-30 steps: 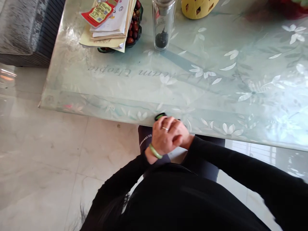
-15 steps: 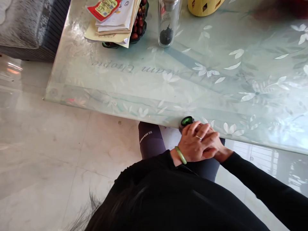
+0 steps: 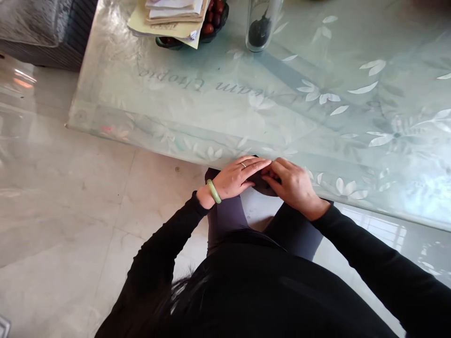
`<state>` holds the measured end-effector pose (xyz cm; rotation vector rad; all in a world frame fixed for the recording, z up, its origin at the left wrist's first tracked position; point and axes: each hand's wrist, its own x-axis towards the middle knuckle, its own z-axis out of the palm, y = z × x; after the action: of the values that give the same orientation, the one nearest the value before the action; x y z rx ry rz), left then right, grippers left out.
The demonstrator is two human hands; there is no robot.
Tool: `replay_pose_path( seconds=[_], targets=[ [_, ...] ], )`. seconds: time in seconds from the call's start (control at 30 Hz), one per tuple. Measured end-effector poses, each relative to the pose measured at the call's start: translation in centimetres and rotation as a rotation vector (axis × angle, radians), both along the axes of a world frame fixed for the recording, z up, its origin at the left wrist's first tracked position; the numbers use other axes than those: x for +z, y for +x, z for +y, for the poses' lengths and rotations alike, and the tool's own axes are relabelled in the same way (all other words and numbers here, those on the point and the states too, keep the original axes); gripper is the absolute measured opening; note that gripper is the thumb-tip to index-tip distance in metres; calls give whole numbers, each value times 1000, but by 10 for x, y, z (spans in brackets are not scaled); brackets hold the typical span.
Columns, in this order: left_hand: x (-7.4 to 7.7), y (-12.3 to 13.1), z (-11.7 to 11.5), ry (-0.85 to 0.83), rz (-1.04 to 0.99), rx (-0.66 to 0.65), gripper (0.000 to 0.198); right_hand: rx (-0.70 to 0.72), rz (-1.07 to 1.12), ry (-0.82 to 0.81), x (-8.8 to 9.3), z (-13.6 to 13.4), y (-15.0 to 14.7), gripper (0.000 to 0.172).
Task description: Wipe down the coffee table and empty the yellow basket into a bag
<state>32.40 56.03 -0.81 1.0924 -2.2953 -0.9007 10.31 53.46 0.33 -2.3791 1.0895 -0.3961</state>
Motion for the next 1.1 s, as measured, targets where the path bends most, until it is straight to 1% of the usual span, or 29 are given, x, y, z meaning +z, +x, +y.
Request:
replay_pose_path(
  seconds=[0.07,0.13,0.23,0.3,0.37,0.43,0.5,0.53,0.57,0.63,0.73,0.77,0.8,0.87,0.97,1.0,1.03,1.1],
  targets=[
    [0,1,-5,30,-22,7,74,-31,27,0,3,-3,-3,9],
    [3,7,-6,48,-40,47,71,3,29,-8,1,-6,7,9],
    [11,20,1,63,-75,128,69,92,20,-6,-2,-8,31,9],
    [13,18,10,60,-112,187,68,109,19,1,-1,-6,36,7],
    [10,-1,19,44,-146,254,60,79,20,7,3,1,25,5],
    [4,-28,25,34,-158,297,45,22,37,-1,8,10,5,6],
    [-2,-50,26,34,-143,294,37,-39,68,-26,12,17,-11,9],
    [-3,-55,25,35,-133,279,37,-63,81,-41,12,20,-14,11],
    [-4,-54,24,34,-124,267,38,-78,94,-51,11,21,-12,12],
    [-3,-38,23,28,-125,274,38,-76,109,-58,7,20,5,13],
    [0,-4,23,25,-171,373,37,-25,102,-43,1,13,39,11],
    [1,2,25,26,-184,408,37,-10,94,-38,0,12,45,10],
    [1,2,26,28,-189,432,38,-5,88,-33,0,11,46,9],
    [1,-13,28,34,-172,426,38,-26,90,-30,3,14,33,6],
    [0,-50,28,45,-127,323,39,-111,106,-40,6,22,-2,9],
    [-1,-57,27,47,-120,293,40,-137,110,-49,6,24,-8,11],
    [-1,-60,26,45,-119,277,40,-157,115,-60,5,26,-10,12],
    [-2,-50,26,38,-132,290,41,-170,128,-79,1,25,1,11]
  ],
)
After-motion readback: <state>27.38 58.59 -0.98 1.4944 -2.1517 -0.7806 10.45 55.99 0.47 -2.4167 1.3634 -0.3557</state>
